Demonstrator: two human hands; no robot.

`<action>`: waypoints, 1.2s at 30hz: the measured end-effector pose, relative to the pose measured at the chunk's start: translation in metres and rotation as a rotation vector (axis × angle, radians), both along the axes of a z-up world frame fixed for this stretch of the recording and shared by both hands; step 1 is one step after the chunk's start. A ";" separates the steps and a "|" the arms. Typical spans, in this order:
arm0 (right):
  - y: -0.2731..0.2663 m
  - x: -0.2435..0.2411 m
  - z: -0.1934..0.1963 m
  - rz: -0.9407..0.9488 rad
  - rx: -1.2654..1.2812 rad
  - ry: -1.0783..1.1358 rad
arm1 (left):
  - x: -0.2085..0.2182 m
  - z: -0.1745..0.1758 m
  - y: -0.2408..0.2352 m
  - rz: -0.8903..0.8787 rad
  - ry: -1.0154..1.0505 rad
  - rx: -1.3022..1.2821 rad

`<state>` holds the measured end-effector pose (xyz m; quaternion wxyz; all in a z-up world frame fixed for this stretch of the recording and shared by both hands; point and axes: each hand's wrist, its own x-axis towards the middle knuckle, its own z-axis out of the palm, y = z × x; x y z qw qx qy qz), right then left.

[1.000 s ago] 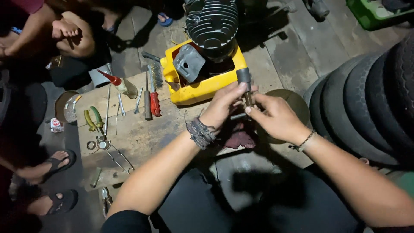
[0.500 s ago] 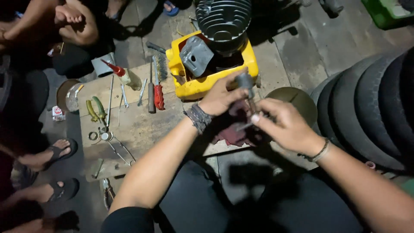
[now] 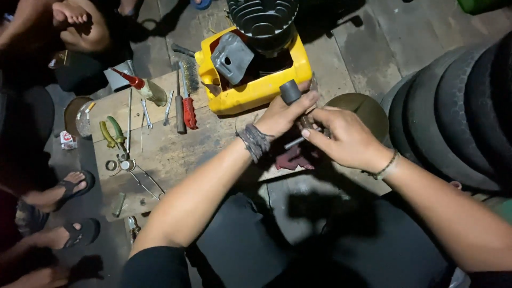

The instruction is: Cleaning and inspecting a metal engine component using a cloth and a T-handle tool in a workshop environment.

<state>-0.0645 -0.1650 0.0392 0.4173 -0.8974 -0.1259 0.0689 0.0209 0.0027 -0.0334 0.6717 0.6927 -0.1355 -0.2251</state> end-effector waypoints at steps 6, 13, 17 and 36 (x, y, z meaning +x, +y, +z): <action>-0.016 0.003 -0.006 -0.105 0.207 0.070 | 0.021 -0.017 0.032 0.072 -0.040 0.398; -0.002 0.007 -0.009 -0.157 0.048 0.197 | -0.006 0.010 0.005 0.094 0.112 -0.045; 0.001 0.005 -0.011 -0.042 -0.075 0.058 | 0.000 -0.028 -0.008 -0.033 0.009 -0.066; -0.002 0.000 0.007 -0.084 -0.081 0.103 | -0.017 0.016 -0.001 -0.112 0.012 0.026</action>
